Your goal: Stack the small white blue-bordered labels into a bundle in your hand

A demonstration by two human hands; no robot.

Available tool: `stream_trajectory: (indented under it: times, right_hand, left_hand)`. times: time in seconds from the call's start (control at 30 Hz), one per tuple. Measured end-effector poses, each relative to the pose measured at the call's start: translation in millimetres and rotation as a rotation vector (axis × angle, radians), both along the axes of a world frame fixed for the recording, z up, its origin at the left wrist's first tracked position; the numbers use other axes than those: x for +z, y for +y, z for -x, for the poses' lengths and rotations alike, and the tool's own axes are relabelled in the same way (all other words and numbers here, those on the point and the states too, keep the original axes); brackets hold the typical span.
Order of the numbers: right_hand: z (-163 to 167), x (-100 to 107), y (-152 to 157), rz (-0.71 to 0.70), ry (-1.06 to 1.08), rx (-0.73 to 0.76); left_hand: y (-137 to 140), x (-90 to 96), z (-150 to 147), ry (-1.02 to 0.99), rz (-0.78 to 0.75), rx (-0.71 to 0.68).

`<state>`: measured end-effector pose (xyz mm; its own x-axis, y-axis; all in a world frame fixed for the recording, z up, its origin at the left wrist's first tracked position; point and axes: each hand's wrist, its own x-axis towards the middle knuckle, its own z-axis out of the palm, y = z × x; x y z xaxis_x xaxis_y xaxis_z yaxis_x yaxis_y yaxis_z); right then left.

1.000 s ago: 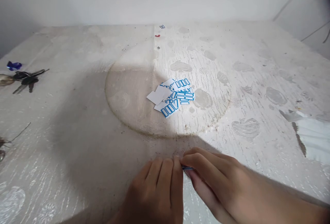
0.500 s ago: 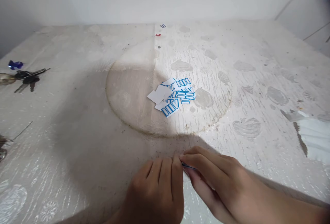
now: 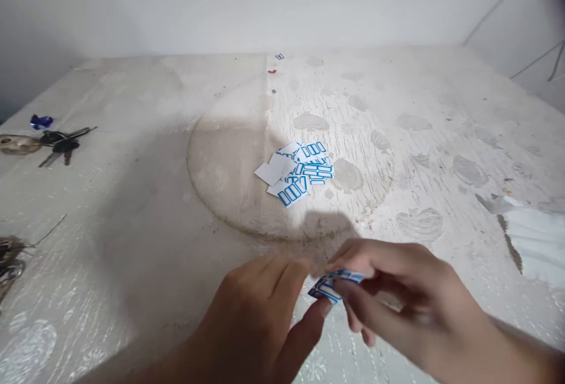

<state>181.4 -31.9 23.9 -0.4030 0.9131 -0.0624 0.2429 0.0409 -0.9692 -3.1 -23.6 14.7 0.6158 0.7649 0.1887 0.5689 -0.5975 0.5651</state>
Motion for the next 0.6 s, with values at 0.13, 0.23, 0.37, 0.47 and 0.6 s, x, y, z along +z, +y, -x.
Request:
stream_trajectory:
  times: [0.13,0.23,0.37,0.47,0.6]
  right_hand:
    - [-2,-2,7,0.402,0.294,0.006]
    - [0,-5,11,0.487,0.396,0.014]
    - [0,-7,10,0.49,0.416,0.034]
    - [0,-6,8,0.45,0.42,0.074]
    - [2,-3,7,0.358,0.43,0.093]
  left_hand:
    - [3,13.1,0,-0.152,0.544,-0.051]
    - [3,13.4,1,-0.222,0.618,0.04]
    - [6,6.3,5,-0.372,0.929,0.044]
    - [9,-1.8,5,-0.639,1.269,-0.1]
    - [11,-5.9,2,-0.774,1.528,-0.164]
